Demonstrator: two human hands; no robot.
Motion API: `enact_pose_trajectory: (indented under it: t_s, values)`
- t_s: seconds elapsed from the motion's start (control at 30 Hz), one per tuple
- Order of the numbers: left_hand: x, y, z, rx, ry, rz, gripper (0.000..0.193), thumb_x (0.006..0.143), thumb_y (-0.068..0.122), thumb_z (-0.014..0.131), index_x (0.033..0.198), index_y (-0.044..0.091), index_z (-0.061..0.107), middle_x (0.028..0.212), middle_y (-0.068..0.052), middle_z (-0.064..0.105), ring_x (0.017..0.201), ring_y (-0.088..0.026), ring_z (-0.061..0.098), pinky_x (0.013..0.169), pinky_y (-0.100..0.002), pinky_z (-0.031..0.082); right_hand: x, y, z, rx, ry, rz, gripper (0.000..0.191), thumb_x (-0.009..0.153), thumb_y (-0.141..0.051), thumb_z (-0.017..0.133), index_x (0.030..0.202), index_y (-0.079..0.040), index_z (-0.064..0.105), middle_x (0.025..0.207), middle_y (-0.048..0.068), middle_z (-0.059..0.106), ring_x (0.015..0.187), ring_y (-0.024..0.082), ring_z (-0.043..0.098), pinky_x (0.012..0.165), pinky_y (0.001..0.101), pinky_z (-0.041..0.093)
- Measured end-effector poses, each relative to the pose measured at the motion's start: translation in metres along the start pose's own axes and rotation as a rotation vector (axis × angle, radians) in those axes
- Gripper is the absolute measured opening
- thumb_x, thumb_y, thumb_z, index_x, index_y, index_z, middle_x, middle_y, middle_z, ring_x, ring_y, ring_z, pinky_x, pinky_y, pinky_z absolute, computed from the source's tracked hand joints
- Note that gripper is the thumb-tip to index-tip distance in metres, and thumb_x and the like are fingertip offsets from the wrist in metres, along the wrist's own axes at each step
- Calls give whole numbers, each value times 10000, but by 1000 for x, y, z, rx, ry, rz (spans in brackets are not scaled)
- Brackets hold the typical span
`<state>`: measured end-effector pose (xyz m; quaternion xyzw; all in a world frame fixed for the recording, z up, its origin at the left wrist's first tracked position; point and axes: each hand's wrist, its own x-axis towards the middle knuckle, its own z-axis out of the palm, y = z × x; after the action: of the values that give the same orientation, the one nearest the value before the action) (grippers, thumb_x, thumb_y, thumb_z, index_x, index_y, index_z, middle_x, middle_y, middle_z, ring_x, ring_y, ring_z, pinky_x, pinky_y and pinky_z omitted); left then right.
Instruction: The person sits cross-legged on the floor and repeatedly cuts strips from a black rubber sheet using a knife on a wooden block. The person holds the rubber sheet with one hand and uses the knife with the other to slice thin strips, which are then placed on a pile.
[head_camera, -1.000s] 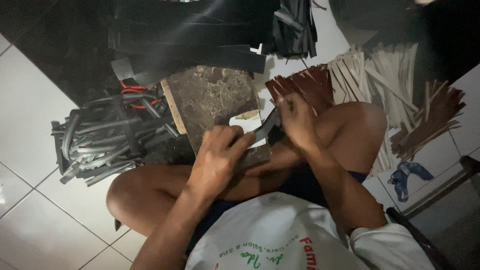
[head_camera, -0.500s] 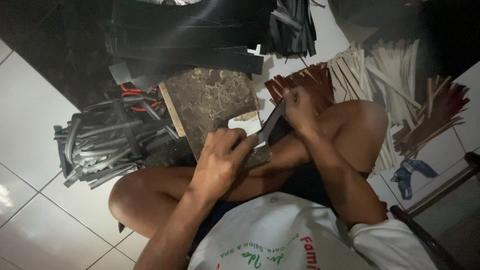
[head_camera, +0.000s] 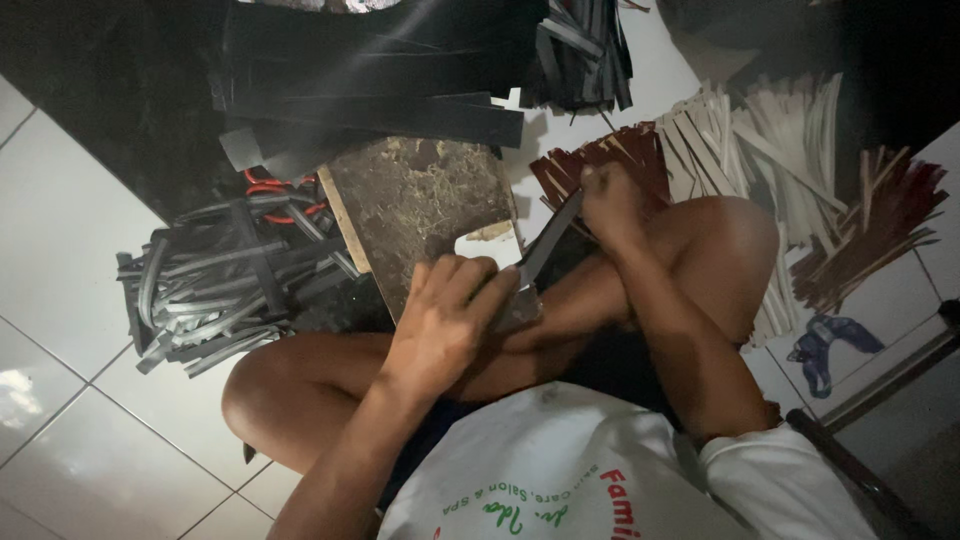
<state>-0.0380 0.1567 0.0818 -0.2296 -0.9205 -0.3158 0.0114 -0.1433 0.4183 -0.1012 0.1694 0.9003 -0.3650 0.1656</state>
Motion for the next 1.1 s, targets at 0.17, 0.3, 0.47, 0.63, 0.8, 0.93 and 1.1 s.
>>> enact_pose_trajectory:
  t_s: [0.17,0.3,0.47,0.63,0.8,0.93,1.1]
  values:
    - [1,6,6,145,-60,-3,486,834,124,681,1319,105,695,1144,-60,602,1050,-248,577,893,-405,440,10,7,-3,-16,53,47,356,1037,-323,577,1071,21,662,1010,235,714,935,353,696,860,470,526]
    - [2,11,10,126,-69,-37,453,852,260,699,1288,142,717,1092,-98,571,1003,-291,553,819,-447,422,26,19,-30,-75,228,-79,314,1049,-301,608,1121,-1,667,1059,226,703,974,364,663,854,481,511]
    - [0,28,11,-1,45,-179,368,963,299,685,1299,157,730,1100,-76,597,966,-263,576,835,-423,450,-28,-8,-141,823,266,9,398,1059,-307,674,1363,-93,532,1066,61,637,840,149,626,665,292,568]
    - [11,61,14,-716,140,-444,341,1086,281,608,1374,102,649,1272,-81,681,1091,-194,700,961,-330,586,-168,-52,-185,-328,244,-1111,277,1116,-271,588,1200,-18,661,1064,150,667,875,253,680,708,339,541]
    - [28,65,-12,-1592,142,-763,446,1034,214,547,1460,81,516,1318,-200,633,959,-244,670,816,-369,589,-246,-83,-131,-20,-477,-1249,236,921,-247,842,1031,-82,714,987,75,715,894,224,714,750,368,547]
    - [-9,38,-53,-313,77,-230,394,1065,134,590,1448,42,587,1264,-163,646,1097,-319,683,945,-392,542,-236,-92,-100,-75,-172,-1216,352,786,-66,736,1136,-43,707,1060,126,720,998,277,689,831,415,556]
    - [-44,15,-51,120,-63,-109,454,903,143,680,1351,80,646,1165,-140,615,1015,-331,640,897,-455,505,-181,-97,-69,19,34,-974,233,976,-16,715,1207,-46,710,1112,142,693,1021,278,696,859,366,569]
